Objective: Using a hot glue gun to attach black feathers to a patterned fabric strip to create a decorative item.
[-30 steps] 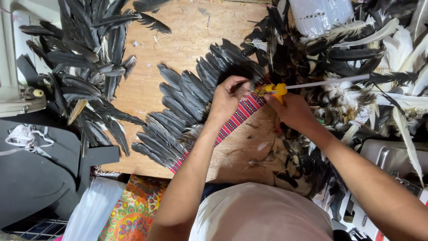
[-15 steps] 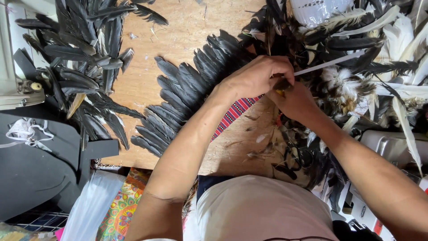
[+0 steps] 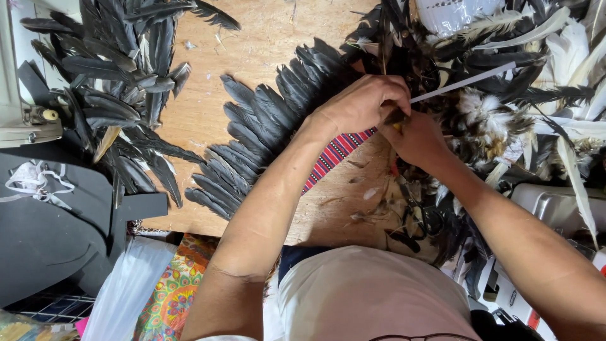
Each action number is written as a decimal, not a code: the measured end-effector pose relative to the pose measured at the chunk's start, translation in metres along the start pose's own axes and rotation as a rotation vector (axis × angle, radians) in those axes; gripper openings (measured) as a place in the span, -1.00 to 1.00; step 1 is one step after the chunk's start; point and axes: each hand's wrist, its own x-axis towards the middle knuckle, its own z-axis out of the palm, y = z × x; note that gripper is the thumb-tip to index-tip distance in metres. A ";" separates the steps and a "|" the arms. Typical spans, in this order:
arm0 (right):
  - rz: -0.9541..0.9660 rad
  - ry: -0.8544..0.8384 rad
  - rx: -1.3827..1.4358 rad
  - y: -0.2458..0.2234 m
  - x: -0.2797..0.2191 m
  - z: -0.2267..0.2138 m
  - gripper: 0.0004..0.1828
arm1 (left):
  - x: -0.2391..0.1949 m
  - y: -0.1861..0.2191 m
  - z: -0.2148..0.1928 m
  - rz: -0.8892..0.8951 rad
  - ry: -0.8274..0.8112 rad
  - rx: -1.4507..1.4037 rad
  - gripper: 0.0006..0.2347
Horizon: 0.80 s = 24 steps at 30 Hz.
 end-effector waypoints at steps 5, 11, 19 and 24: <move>0.094 -0.045 -0.090 -0.005 0.010 0.000 -0.31 | -0.015 0.011 -0.010 -0.173 0.101 -0.107 -0.74; 0.094 -0.043 0.171 0.000 0.009 -0.001 -0.30 | -0.062 -0.006 0.018 -0.655 0.561 -0.450 -0.87; 0.173 -0.079 0.199 0.003 0.003 -0.003 -0.31 | -0.096 -0.047 0.056 -0.945 0.775 -0.509 -0.88; 0.137 -0.063 0.174 -0.022 0.002 -0.007 -0.27 | -0.087 -0.043 0.059 -1.022 0.729 -0.213 -0.89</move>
